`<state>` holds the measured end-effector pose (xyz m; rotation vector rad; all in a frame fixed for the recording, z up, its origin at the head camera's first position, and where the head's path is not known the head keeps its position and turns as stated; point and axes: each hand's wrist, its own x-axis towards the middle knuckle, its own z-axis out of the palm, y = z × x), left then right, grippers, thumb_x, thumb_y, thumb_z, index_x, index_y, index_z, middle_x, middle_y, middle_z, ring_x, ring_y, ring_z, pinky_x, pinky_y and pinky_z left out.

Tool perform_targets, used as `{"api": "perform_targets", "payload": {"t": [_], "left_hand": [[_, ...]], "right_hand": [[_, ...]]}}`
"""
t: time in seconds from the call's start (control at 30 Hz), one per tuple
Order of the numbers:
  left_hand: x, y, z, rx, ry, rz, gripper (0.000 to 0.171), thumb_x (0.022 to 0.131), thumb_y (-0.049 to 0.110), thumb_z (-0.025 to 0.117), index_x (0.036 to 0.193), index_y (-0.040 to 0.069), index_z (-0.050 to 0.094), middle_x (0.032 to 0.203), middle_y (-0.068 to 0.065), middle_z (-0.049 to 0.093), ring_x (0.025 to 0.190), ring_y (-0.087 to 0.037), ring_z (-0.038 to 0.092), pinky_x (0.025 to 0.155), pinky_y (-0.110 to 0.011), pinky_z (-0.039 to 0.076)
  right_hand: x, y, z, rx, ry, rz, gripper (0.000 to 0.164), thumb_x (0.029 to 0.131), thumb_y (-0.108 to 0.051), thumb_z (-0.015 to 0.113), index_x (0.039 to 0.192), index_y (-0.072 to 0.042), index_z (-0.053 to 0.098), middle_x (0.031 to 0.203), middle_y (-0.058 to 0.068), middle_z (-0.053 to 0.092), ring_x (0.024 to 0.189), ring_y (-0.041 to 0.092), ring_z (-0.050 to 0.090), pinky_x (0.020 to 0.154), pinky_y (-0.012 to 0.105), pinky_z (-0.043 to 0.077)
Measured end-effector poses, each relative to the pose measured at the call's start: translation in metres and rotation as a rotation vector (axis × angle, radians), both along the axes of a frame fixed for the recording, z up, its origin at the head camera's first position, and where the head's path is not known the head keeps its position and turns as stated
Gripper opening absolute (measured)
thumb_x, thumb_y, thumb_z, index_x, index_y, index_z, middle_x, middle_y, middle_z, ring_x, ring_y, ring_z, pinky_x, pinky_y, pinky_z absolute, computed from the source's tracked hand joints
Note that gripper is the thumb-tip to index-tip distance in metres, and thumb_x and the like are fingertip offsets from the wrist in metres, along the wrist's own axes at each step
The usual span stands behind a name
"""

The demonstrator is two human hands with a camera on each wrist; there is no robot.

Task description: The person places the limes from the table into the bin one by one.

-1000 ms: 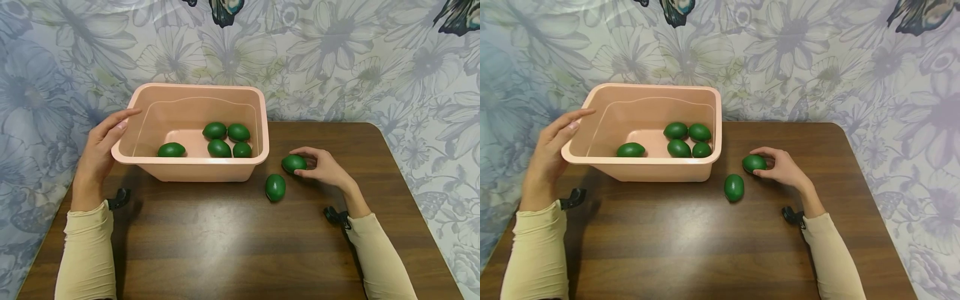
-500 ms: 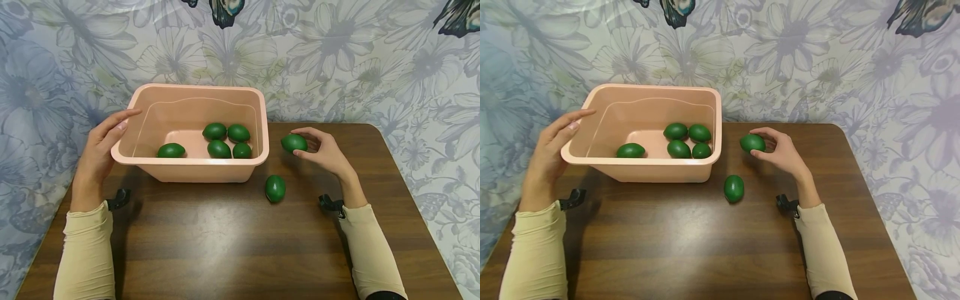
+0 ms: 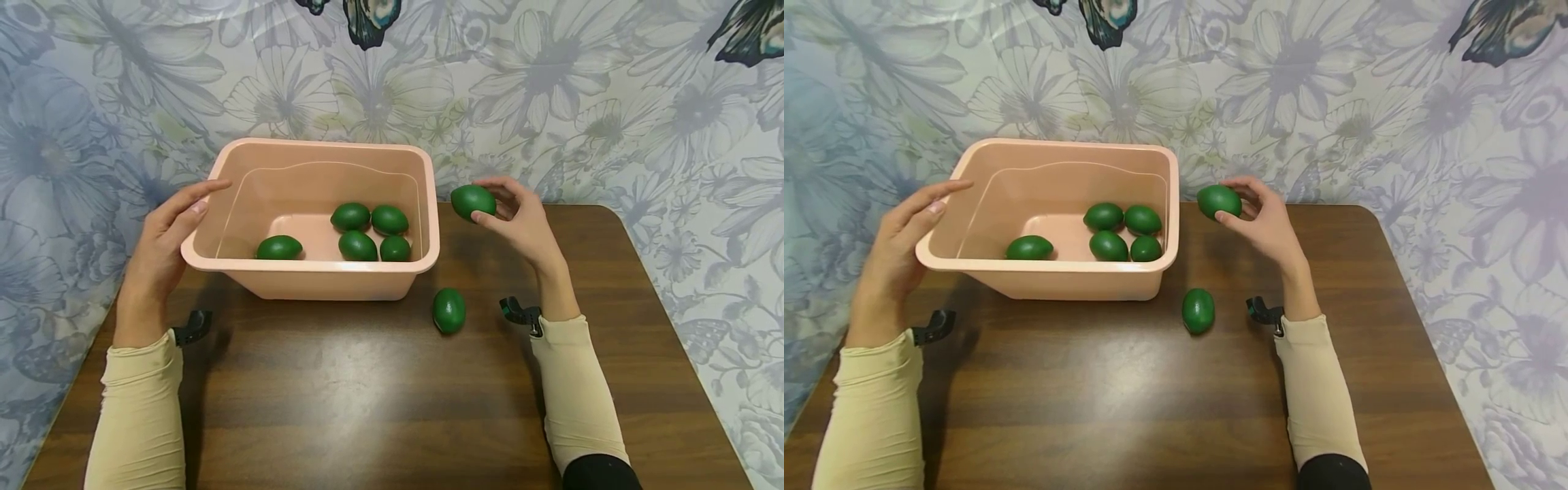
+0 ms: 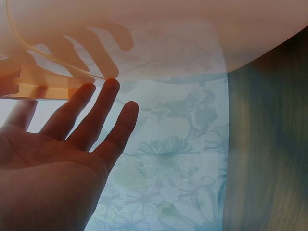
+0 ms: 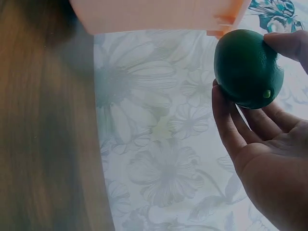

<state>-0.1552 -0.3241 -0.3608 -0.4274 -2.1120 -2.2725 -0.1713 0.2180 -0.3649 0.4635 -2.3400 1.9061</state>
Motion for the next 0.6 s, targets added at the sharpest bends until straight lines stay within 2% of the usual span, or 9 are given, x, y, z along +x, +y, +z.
{"api": "perform_targets", "payload": {"t": [0.23,0.43,0.6], "left_hand": [[-0.003,0.001,0.000,0.015,0.004,0.010,0.043,0.109,0.012,0.053,0.150,-0.001,0.056,0.157,-0.014,0.049,0.124,-0.025,0.061,0.076,-0.026,0.064],[-0.002,0.002,-0.001,0.025,-0.006,0.019,0.043,0.109,0.012,0.054,0.150,-0.002,0.055,0.157,-0.016,0.048,0.122,-0.027,0.062,0.075,-0.027,0.065],[-0.001,0.001,-0.002,0.029,-0.013,0.015,0.043,0.109,0.011,0.053,0.150,-0.002,0.055,0.158,-0.015,0.047,0.121,-0.027,0.063,0.074,-0.029,0.065]], "right_hand": [[0.001,-0.001,0.007,-0.084,0.063,-0.052,0.048,0.090,0.001,0.079,0.136,-0.001,0.067,0.136,0.012,0.065,0.126,0.022,0.064,0.097,0.023,0.057],[0.000,-0.005,0.011,-0.154,0.104,-0.083,0.045,0.090,0.002,0.079,0.134,0.001,0.068,0.136,0.015,0.066,0.128,0.026,0.063,0.100,0.026,0.057],[-0.007,-0.019,0.019,-0.188,0.123,-0.118,0.046,0.088,0.002,0.080,0.132,0.002,0.068,0.132,0.015,0.068,0.125,0.026,0.064,0.097,0.027,0.059]]}}
